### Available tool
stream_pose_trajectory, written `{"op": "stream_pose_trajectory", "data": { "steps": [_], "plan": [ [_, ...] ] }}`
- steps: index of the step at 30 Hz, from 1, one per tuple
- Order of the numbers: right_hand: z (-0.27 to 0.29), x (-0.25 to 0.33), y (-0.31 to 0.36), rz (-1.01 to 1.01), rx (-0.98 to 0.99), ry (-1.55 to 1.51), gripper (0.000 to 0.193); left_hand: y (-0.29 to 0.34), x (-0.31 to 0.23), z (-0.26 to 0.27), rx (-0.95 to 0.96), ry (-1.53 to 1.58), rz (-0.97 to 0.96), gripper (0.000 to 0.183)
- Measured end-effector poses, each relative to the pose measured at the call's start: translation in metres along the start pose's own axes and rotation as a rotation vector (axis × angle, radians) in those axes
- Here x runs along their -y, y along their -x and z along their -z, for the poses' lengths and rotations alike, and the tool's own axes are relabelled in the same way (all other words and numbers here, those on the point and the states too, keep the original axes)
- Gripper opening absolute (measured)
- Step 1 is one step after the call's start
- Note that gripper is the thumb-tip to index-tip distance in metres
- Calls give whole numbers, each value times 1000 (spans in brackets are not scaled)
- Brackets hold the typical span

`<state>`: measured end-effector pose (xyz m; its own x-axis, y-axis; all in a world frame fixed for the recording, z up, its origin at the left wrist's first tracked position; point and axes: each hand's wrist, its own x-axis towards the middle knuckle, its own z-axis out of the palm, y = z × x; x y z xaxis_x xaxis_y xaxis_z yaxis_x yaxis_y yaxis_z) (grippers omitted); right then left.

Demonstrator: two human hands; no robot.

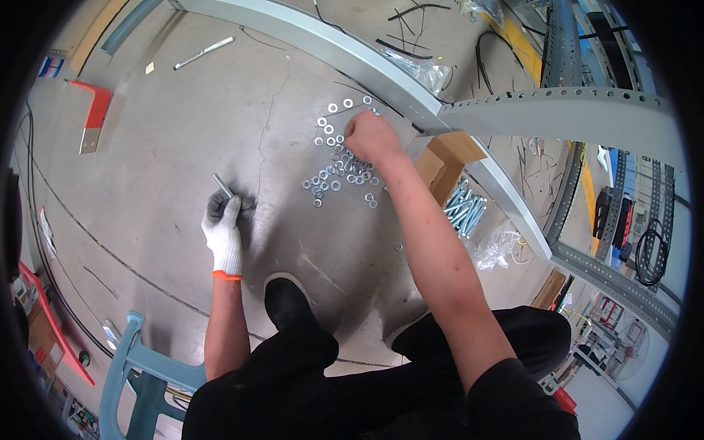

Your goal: The person installs a yellow metal bracket onto an electrical assembly, then retrieves bolts and washers from the floor and a nearby box. They attach the bracket to the assembly using the hardware, repeating the process for additional brackets.

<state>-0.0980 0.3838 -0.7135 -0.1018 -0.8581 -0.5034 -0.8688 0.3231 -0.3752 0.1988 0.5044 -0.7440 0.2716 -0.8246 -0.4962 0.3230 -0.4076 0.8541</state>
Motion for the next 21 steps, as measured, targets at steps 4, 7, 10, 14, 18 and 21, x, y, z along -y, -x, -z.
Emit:
{"op": "stream_pose_trajectory", "data": {
  "steps": [4, 7, 10, 14, 18, 21],
  "plan": [
    [3, 14, 26, -90, 15, 103, 18, 0, -1, 3, -14, -13, 5, 22],
    [-6, 19, 44, -129, -82, 89, 28, -3, 6, 7, 0, -50, -27, 22],
    [-16, 11, 45, -82, -82, 131, 29, -2, 7, 5, 12, -20, -8, 23],
    [-21, 9, 44, -86, -58, 103, 25, 1, 4, 3, 1, 8, 2, 23],
    [-26, 3, 38, -94, -34, -2, 19, 4, 0, 1, 34, -52, -30, 20],
    [-13, -1, 42, -91, 74, -451, 17, 19, -17, -19, 46, -100, -22, 20]
  ]
}}
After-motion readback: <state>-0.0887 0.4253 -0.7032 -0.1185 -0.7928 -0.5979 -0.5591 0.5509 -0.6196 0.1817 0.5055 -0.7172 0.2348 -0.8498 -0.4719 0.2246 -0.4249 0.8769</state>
